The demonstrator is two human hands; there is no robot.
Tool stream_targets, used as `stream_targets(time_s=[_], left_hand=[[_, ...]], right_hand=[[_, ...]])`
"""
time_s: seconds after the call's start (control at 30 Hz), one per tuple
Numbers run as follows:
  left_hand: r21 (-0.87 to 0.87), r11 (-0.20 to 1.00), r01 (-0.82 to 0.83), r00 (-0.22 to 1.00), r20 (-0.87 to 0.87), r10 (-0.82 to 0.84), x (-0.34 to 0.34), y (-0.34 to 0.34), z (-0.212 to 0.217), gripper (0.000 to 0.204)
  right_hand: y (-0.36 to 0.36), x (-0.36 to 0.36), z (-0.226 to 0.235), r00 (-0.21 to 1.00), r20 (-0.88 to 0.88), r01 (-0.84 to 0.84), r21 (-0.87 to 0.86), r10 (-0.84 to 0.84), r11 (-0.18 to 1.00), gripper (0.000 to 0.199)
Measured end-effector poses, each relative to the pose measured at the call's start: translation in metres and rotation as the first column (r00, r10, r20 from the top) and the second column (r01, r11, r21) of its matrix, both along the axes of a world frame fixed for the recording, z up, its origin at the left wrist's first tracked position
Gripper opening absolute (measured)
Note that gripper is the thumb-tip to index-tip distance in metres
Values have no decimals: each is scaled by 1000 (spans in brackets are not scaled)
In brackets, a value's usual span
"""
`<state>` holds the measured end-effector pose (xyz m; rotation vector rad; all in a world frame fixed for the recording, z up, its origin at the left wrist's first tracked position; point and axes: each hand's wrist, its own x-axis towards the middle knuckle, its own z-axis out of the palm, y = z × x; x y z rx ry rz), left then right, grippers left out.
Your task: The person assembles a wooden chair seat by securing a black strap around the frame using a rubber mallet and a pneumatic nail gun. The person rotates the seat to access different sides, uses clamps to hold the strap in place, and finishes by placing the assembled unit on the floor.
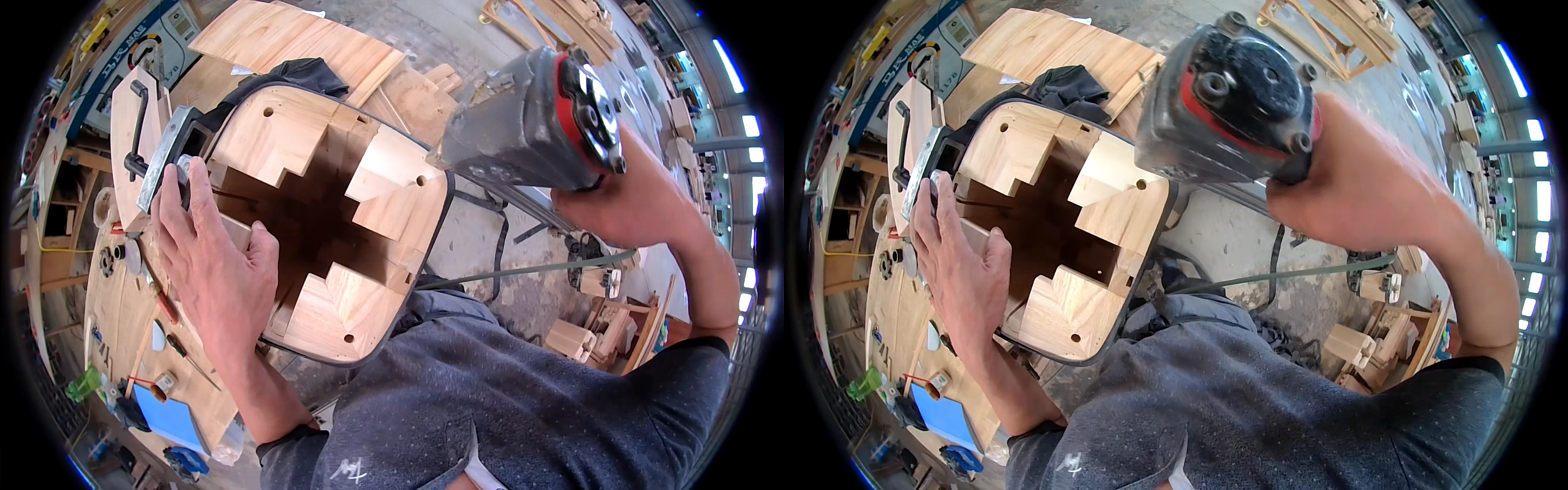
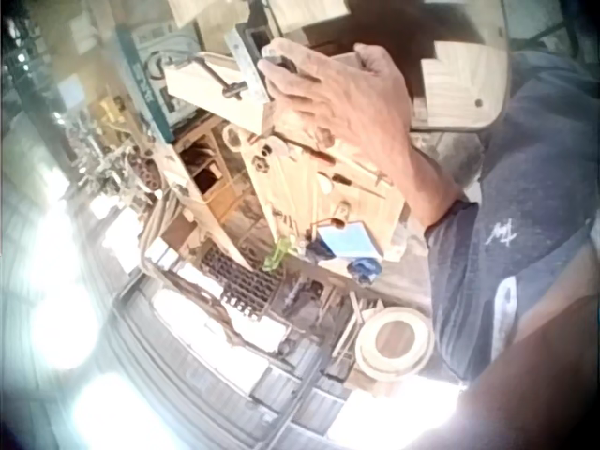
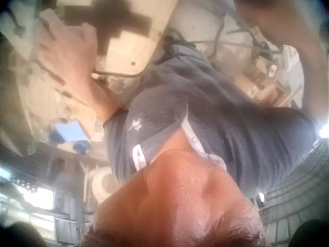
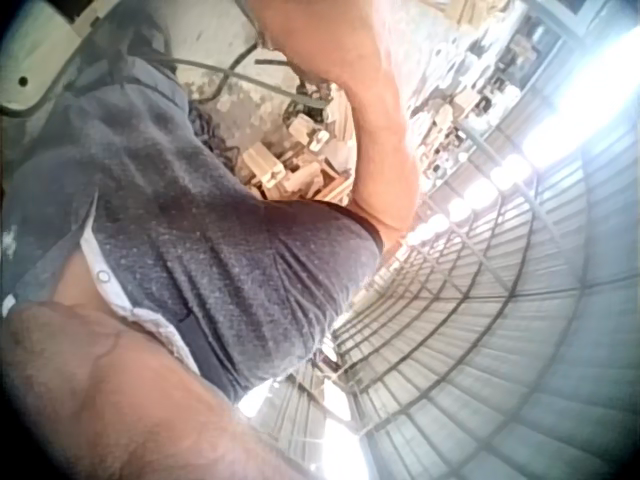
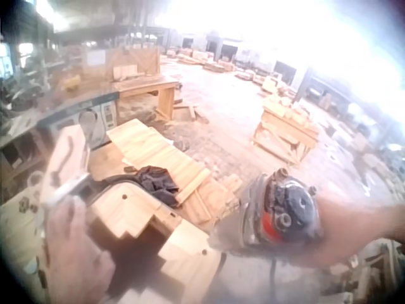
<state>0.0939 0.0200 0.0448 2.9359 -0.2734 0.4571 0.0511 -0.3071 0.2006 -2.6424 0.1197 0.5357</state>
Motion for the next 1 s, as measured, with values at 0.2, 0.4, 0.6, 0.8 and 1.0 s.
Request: stream_targets(time_s=[0.2,0.4,0.6,0.8,1.0], left_hand=[[-5,1000,10,1000,21,-10,1,0,-3,84],[-24,1000,4,999,42,-3,0,3,-4,82],[-25,1000,-4,999,47,5,1,0,-5,81],[-28,999,-19,999,47,21,0,0,-7,81],[-15,999,-32,999,30,33,-1,0,-4,80]], right_hand=[[3,4,5,994,-108,15,-90,-24,996,39],[-12,-17,-12,999,28,31,148,-35,989,28],[-7,-45,-14,972,-23,235,215,-236,948,45],[-5,-40,-7,969,-90,240,127,-230,962,50],[4,-31,3,992,-87,86,-48,-90,995,46]])
